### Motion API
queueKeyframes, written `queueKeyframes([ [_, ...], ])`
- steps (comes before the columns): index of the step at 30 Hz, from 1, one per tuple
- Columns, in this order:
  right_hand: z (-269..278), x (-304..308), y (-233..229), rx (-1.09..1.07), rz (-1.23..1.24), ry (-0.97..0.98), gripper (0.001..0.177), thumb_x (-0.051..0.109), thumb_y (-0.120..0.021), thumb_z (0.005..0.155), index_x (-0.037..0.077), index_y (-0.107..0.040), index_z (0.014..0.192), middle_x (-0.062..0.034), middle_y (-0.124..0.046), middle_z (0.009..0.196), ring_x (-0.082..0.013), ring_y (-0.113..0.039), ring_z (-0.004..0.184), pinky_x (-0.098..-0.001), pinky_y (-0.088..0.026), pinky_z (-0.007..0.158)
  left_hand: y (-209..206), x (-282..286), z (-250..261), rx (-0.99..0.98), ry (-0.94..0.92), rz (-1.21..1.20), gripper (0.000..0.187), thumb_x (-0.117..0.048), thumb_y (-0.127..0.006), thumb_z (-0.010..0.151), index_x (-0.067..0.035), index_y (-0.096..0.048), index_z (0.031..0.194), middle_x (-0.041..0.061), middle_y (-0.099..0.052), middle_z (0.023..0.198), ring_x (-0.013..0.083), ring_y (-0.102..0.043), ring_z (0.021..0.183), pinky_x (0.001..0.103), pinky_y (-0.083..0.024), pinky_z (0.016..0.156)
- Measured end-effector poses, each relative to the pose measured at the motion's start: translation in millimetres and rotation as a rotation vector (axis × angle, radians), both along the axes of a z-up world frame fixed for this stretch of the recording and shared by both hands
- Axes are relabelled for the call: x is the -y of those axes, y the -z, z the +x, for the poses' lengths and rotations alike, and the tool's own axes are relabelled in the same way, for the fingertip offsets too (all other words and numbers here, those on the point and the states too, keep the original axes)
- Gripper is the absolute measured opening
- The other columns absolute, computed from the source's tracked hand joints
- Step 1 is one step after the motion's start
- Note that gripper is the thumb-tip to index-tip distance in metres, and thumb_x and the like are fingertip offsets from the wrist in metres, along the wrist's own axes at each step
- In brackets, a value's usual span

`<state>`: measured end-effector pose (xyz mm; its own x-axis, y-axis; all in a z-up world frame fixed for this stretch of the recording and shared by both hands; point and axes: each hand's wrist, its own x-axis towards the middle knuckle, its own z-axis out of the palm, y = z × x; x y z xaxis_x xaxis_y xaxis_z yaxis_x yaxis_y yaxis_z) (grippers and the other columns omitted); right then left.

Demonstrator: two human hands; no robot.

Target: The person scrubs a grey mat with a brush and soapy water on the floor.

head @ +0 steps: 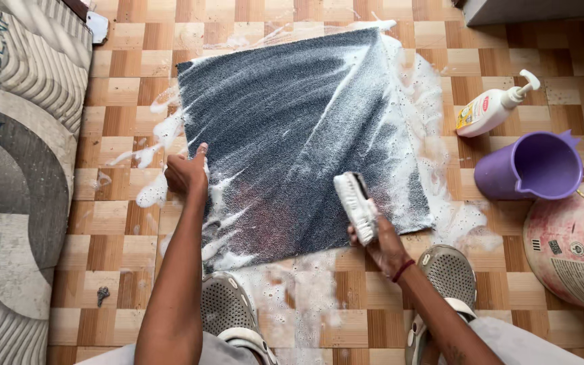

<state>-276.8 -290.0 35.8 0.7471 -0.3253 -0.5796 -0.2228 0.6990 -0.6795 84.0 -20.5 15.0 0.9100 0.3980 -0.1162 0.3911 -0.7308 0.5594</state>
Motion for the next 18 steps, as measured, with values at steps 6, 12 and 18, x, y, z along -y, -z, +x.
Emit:
queueKeyframes([
  [6,-6,47,12,0.289,0.210,0.060,0.061,0.028,-0.057,0.095,-0.004,-0.040,0.145,-0.0201,-0.066,0.117,-0.0278,-0.069,0.099,-0.0417,-0.062,0.086,5,-8,8,0.015,-0.035,-0.106,0.075,-0.060,-0.100,0.056,-0.004,-0.067,0.094,0.021,-0.066,0.109,0.0366,-0.062,0.095,0.052,-0.052,0.084],
  [12,6,38,-22,0.412,0.223,0.002,0.063,0.032,-0.061,0.097,-0.004,-0.041,0.145,-0.0226,-0.064,0.118,-0.0295,-0.068,0.102,-0.0433,-0.061,0.089,-33,-6,6,-0.051,0.226,-0.789,0.037,-0.027,-0.093,0.060,-0.008,-0.070,0.081,0.006,-0.075,0.076,0.0163,-0.072,0.062,0.034,-0.061,0.060],
  [18,30,50,-29,0.102,-0.202,0.137,0.053,0.019,-0.074,0.091,0.002,-0.055,0.137,-0.0117,-0.066,0.113,-0.0193,-0.068,0.098,-0.0336,-0.062,0.081,-82,24,13,0.292,0.468,-0.236,0.053,-0.032,-0.100,0.068,-0.006,-0.054,0.058,0.007,-0.061,0.060,0.0168,-0.050,0.052,0.038,-0.038,0.047],
])
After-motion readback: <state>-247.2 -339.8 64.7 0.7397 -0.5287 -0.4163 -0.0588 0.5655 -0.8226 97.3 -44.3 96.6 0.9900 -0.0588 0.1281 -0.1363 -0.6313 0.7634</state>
